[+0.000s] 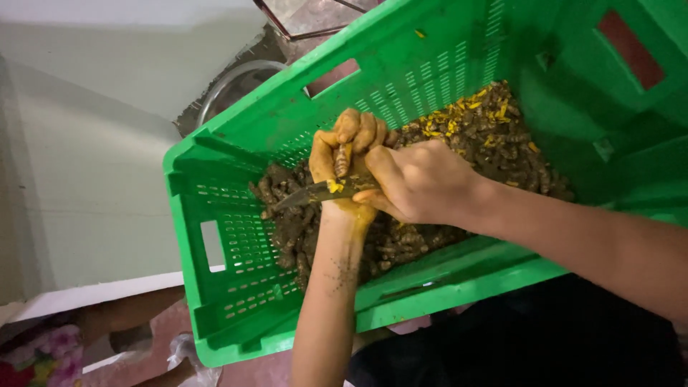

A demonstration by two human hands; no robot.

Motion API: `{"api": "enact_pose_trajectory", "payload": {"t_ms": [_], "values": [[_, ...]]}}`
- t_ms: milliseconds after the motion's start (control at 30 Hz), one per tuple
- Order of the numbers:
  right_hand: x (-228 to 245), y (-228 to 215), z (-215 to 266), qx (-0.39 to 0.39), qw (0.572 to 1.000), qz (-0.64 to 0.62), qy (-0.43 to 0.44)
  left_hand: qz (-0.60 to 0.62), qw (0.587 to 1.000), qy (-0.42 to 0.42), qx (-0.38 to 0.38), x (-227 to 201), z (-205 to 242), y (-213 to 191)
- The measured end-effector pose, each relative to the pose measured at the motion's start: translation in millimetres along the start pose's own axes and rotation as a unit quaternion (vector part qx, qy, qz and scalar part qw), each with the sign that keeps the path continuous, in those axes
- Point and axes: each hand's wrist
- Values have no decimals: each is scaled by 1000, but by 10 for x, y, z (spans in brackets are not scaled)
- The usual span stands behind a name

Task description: Peeling the skin off turmeric roots using a knife inside a plastic crate

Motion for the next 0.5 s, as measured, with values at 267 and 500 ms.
{"api": "enact_pose_trajectory", "payload": {"t_ms": [267,500], "values": [[41,-153,-138,0,999,-31,-13,44,996,60,40,91,15,-263],[48,-125,-90,-21,997,71,-32,93,995,32,-15,-205,95,179]]}}
Point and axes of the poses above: each hand's wrist, its own z-axis away from the middle knuckle, its own y-axis out of the palm, x = y × z, and after that the axes turned 4 degrees about -z, right-handed
